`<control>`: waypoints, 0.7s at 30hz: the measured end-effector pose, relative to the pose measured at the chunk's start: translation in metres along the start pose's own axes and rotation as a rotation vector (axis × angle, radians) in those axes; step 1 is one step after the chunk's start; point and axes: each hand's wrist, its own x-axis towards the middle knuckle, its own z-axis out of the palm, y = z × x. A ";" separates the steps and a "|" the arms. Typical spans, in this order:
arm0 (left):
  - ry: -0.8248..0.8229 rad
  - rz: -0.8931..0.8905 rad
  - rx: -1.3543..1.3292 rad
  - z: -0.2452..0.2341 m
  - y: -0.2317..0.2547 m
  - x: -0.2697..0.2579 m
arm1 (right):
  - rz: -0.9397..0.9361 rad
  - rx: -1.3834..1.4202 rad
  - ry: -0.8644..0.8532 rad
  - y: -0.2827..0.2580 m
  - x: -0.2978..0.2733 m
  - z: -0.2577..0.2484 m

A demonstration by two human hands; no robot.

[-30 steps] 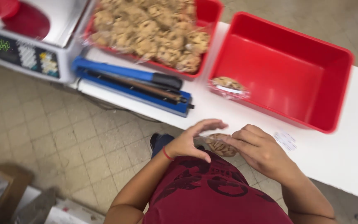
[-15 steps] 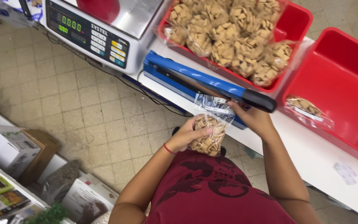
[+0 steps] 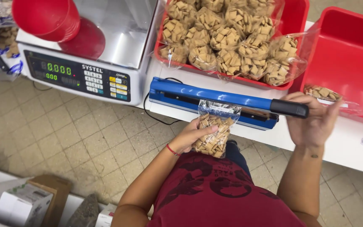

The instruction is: The person retrieves small white labels from a drawer, walks to a counter, and places them on clear plastic bags filled with snacks. They then use a blue handheld heat sealer to seal the bags and place them into a red tray.

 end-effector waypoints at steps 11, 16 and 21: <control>-0.181 0.090 -0.035 -0.028 -0.027 0.031 | -0.215 -1.366 0.163 0.029 -0.003 0.006; -0.192 0.132 -0.029 -0.024 -0.027 0.026 | -0.215 -1.365 0.204 0.038 -0.003 0.019; -0.183 0.156 -0.049 -0.026 -0.032 0.028 | -0.221 -1.335 0.174 0.040 -0.002 0.016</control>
